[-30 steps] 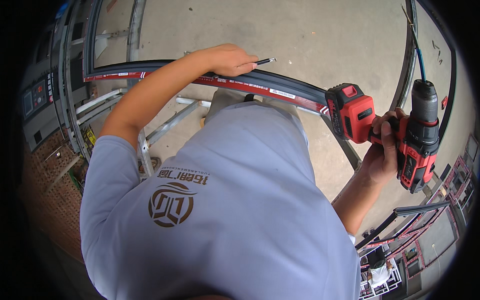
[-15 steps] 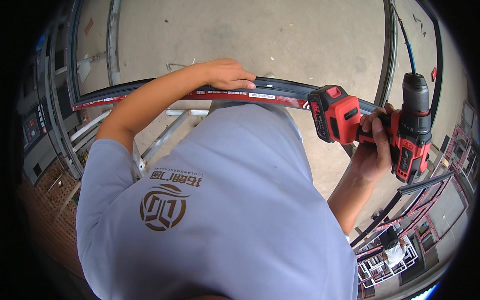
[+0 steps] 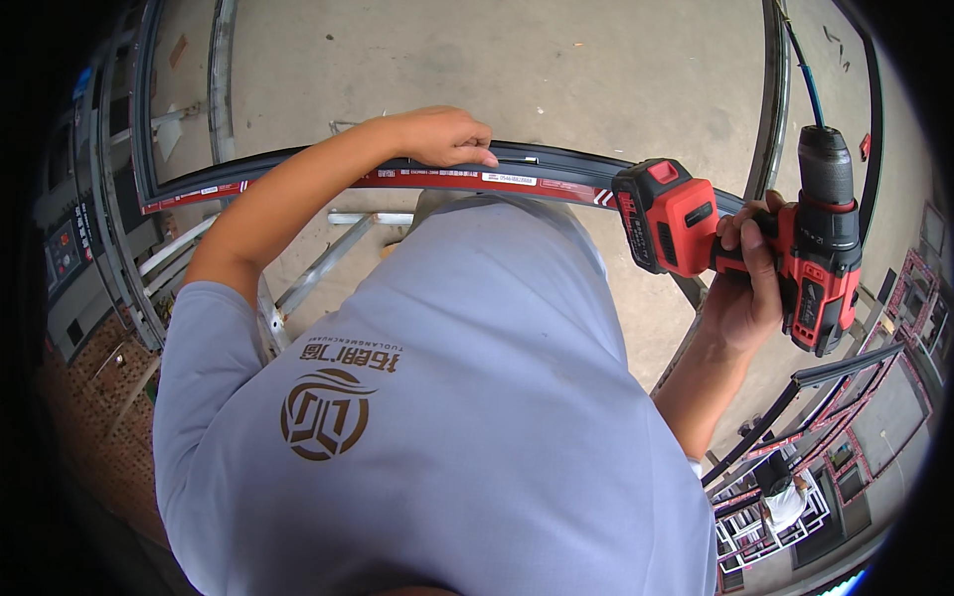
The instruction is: The person assembles a large window frame using a cordless drill. They secure metal profiles and hardware components, including a handle, by driving screws into pre-drilled holes. The frame is repositioned on a stand to access different sides during the process.
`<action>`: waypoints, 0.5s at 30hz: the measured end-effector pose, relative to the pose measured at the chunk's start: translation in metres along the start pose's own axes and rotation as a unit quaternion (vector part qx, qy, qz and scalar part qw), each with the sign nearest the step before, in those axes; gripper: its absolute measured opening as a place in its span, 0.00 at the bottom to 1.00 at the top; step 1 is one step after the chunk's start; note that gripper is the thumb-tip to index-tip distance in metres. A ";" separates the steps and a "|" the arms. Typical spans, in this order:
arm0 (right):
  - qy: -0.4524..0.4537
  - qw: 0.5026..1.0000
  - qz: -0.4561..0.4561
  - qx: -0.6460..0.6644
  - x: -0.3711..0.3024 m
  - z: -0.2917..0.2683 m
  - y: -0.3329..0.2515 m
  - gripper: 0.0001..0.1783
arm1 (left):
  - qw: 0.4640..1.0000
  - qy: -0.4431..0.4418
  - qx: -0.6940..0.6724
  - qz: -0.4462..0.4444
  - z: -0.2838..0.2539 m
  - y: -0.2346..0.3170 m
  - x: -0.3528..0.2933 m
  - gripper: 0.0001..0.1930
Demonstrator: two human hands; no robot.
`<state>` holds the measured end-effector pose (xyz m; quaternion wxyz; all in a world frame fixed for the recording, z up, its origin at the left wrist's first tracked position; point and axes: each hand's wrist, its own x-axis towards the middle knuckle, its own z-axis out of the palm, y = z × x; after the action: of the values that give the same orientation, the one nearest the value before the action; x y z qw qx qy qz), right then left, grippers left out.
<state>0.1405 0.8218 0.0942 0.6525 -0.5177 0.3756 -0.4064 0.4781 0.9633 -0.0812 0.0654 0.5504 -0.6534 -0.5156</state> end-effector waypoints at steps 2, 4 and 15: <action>-0.004 1.000 0.003 0.001 0.000 -0.002 0.000 0.23 | 1.000 -0.007 0.006 -0.013 -0.002 0.002 0.000 0.28; -0.007 1.000 0.004 -0.002 -0.001 -0.003 -0.001 0.23 | 1.000 -0.010 0.002 -0.023 -0.003 0.004 0.003 0.28; -0.001 1.000 -0.001 0.004 -0.008 -0.012 0.003 0.23 | 0.999 -0.017 0.027 -0.007 -0.003 0.008 0.013 0.29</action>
<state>0.1275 0.8251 0.0894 0.6546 -0.5158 0.3731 -0.4078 0.4700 0.9498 -0.0799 0.0360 0.5480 -0.6639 -0.5075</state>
